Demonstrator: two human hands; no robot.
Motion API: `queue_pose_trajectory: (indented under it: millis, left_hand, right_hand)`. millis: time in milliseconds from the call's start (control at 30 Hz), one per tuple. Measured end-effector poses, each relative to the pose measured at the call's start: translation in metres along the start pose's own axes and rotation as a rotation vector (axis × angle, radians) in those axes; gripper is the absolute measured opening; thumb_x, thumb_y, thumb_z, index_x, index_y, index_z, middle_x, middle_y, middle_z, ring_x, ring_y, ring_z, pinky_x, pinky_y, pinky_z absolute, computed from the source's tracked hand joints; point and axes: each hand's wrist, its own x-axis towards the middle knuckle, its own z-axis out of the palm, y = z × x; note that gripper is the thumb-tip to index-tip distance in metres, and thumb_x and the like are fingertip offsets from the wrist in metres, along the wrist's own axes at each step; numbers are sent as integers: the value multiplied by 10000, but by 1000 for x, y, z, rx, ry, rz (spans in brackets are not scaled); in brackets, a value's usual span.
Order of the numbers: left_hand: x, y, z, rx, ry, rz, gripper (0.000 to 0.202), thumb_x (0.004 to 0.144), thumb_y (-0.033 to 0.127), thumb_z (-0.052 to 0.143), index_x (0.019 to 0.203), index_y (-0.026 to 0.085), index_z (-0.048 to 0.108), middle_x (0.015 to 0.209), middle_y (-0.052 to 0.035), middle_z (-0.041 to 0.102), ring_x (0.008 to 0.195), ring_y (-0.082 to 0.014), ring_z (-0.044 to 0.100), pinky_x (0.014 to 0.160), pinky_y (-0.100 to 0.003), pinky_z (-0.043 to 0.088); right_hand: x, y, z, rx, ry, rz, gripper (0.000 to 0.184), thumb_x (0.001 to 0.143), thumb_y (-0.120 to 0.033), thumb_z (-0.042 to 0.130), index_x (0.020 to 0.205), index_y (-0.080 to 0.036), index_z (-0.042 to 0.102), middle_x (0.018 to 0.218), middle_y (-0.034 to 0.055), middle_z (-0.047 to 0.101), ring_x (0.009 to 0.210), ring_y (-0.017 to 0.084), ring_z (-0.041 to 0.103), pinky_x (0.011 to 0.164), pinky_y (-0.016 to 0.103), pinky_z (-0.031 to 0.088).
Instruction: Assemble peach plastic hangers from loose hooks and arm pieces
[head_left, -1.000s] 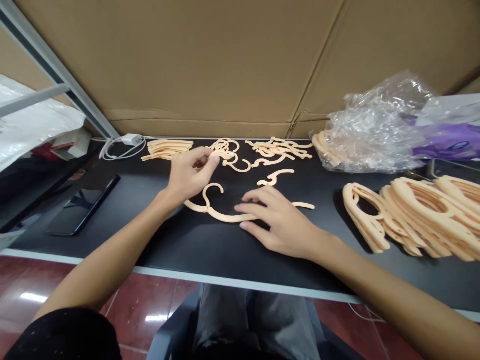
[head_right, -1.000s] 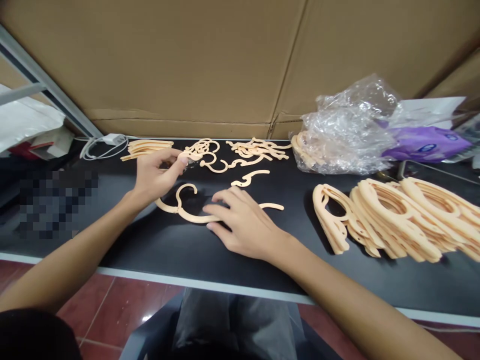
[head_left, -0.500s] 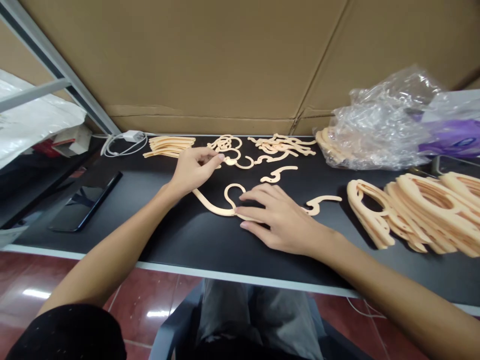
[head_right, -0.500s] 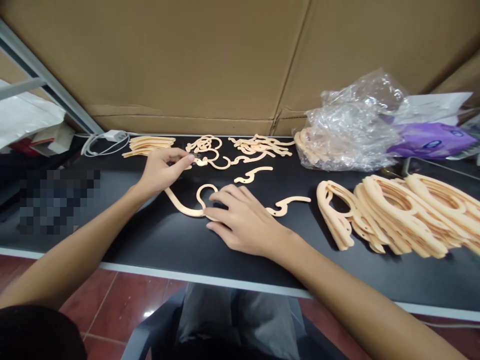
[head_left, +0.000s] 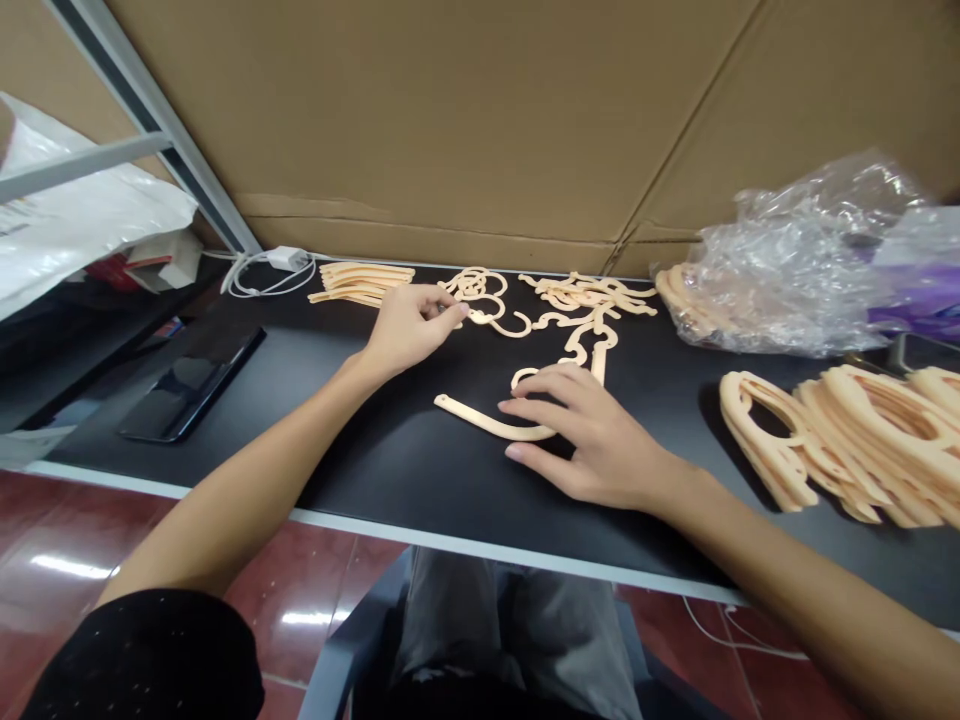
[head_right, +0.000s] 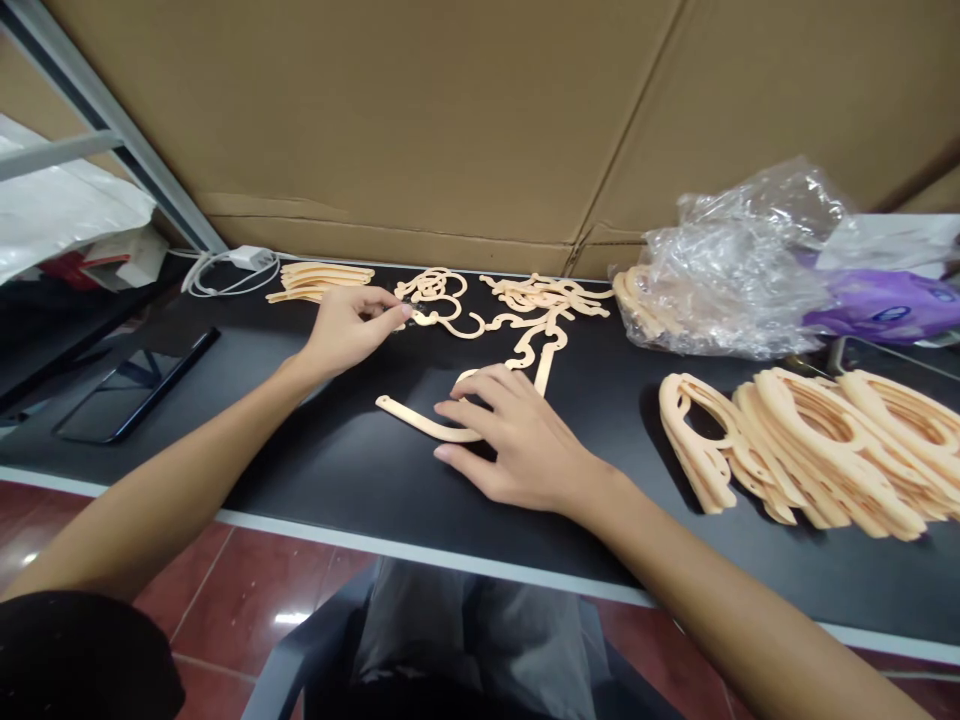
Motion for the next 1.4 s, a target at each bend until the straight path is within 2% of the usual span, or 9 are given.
queue_pose_trajectory:
  millis: [133, 300, 433, 533, 633, 833, 900, 1033, 1400]
  left_hand:
    - [-3, 2, 4, -64, -138, -4, 269, 812, 383, 676, 781, 130, 759, 556, 13, 606, 518, -95, 463, 543, -240, 321]
    - [-9, 11, 6, -166, -382, 8, 251, 848, 372, 659, 816, 126, 692, 585, 15, 617, 523, -87, 499, 546, -217, 352]
    - [-14, 19, 7, -194, -544, 41, 228, 877, 360, 636, 838, 137, 656, 707, -23, 706, 624, -113, 602, 620, -225, 436]
    - [-14, 21, 8, -178, -552, 65, 213, 874, 344, 638, 833, 136, 666, 738, -21, 717, 653, -110, 603, 640, -224, 448]
    - [-12, 19, 6, -178, -535, 62, 214, 867, 342, 648, 836, 132, 674, 736, -19, 719, 654, -109, 606, 646, -227, 454]
    - [-8, 14, 0, -196, -563, 25, 242, 844, 359, 681, 848, 119, 704, 720, -34, 719, 643, -121, 613, 618, -231, 451]
    - [-8, 15, 0, -168, -600, 34, 236, 846, 340, 672, 898, 120, 738, 733, -38, 731, 642, -121, 614, 616, -230, 447]
    - [-9, 20, 2, -110, -678, 49, 234, 852, 322, 658, 921, 133, 777, 757, -41, 745, 660, -122, 623, 616, -220, 441]
    - [-10, 26, -4, -177, -719, 37, 164, 881, 278, 640, 878, 125, 698, 805, -44, 740, 712, -117, 657, 660, -207, 487]
  right_hand:
    - [1, -5, 2, -22, -50, 22, 164, 944, -251, 627, 987, -138, 739, 1040, 147, 697, 1036, 275, 608, 879, 449, 510]
    - [-5, 7, -10, -167, -16, 127, 144, 854, -200, 653, 720, -161, 686, 872, 96, 691, 885, 260, 569, 824, 458, 465]
    - [-6, 12, -9, -248, -5, 230, 228, 897, -347, 666, 822, -143, 736, 786, 84, 670, 804, 250, 537, 770, 448, 453]
    - [-2, 9, -1, -261, -10, 245, 299, 949, -374, 619, 931, -112, 763, 820, 108, 682, 824, 259, 534, 778, 442, 461]
    - [0, 6, 3, -237, -23, 250, 245, 968, -254, 570, 930, -102, 758, 842, 116, 693, 851, 261, 532, 797, 431, 463]
    - [-3, 5, -7, -106, -32, 342, 78, 819, -109, 623, 815, -139, 694, 796, 71, 673, 808, 235, 551, 755, 407, 453]
    - [-3, 4, -6, -85, -47, 359, 55, 810, -136, 657, 839, -133, 703, 801, 68, 670, 804, 236, 571, 755, 414, 459]
    - [-2, 0, 3, -82, -30, 287, 199, 936, -278, 640, 1021, -142, 758, 872, 85, 675, 841, 242, 593, 802, 438, 481]
    - [-7, 6, -7, 75, -11, 295, 134, 981, -206, 562, 909, -154, 663, 903, 69, 696, 839, 189, 645, 760, 348, 515]
